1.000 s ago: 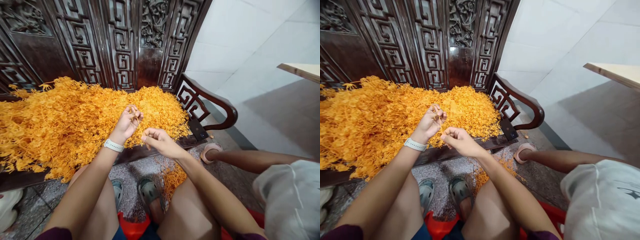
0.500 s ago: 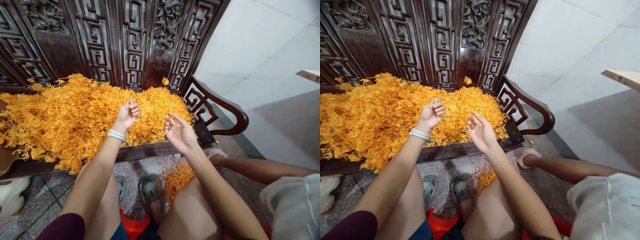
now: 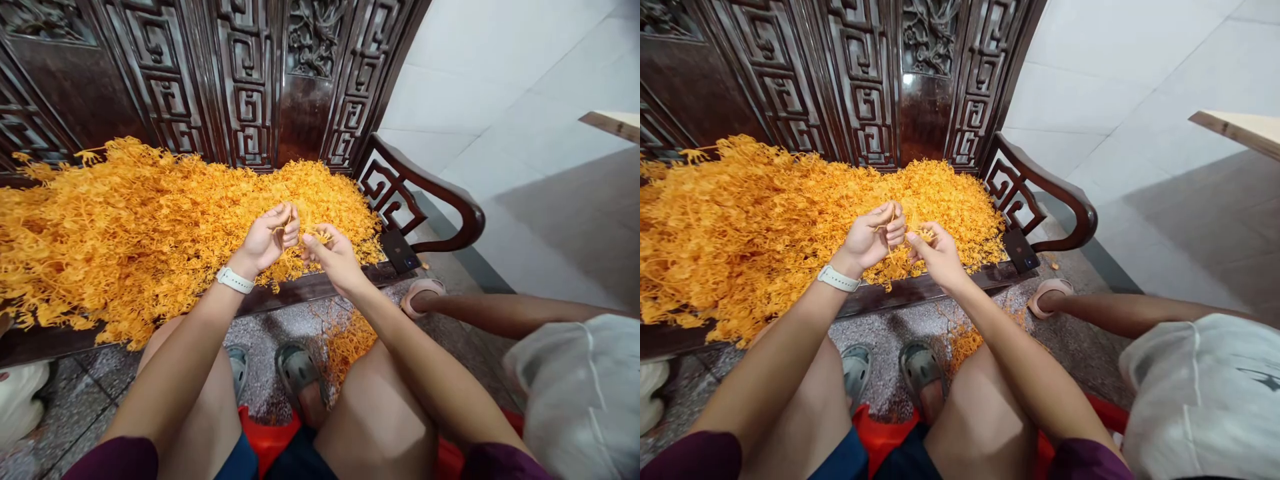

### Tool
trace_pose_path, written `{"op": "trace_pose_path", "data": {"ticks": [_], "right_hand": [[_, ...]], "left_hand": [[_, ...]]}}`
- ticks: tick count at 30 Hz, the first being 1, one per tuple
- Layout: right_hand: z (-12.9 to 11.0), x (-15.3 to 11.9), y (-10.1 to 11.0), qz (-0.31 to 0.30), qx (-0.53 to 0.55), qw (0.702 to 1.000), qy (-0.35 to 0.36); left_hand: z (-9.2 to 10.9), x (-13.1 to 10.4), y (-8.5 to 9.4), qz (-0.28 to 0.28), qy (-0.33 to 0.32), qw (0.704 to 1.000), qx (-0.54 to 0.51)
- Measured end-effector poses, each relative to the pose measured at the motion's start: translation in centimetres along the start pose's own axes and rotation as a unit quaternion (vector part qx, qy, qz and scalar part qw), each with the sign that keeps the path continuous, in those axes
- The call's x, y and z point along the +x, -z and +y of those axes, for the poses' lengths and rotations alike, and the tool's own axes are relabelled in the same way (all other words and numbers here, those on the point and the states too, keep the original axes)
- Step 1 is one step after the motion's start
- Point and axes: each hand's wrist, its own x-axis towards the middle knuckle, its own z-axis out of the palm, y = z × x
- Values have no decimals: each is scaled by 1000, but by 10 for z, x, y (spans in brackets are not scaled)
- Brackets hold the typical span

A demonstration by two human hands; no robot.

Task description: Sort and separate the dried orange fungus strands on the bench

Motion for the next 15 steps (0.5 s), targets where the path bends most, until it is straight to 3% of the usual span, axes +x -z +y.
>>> {"op": "trace_pose_path", "data": {"ticks": [5,9,11,15], "right_hand": [[-6,5,10,39,36,998,30],[-10,6,16,45,30,997,48],[-10,6,17,42,26,997,54],[-9,7,20,33,17,997,63]], "left_hand": [[3,-3,3,46,-80,984,151],[-2,-3,10,44,-153,918,363],[-4,-2,12,43,-150,899,410],[-6,-2,11,32,-73,905,418]]}}
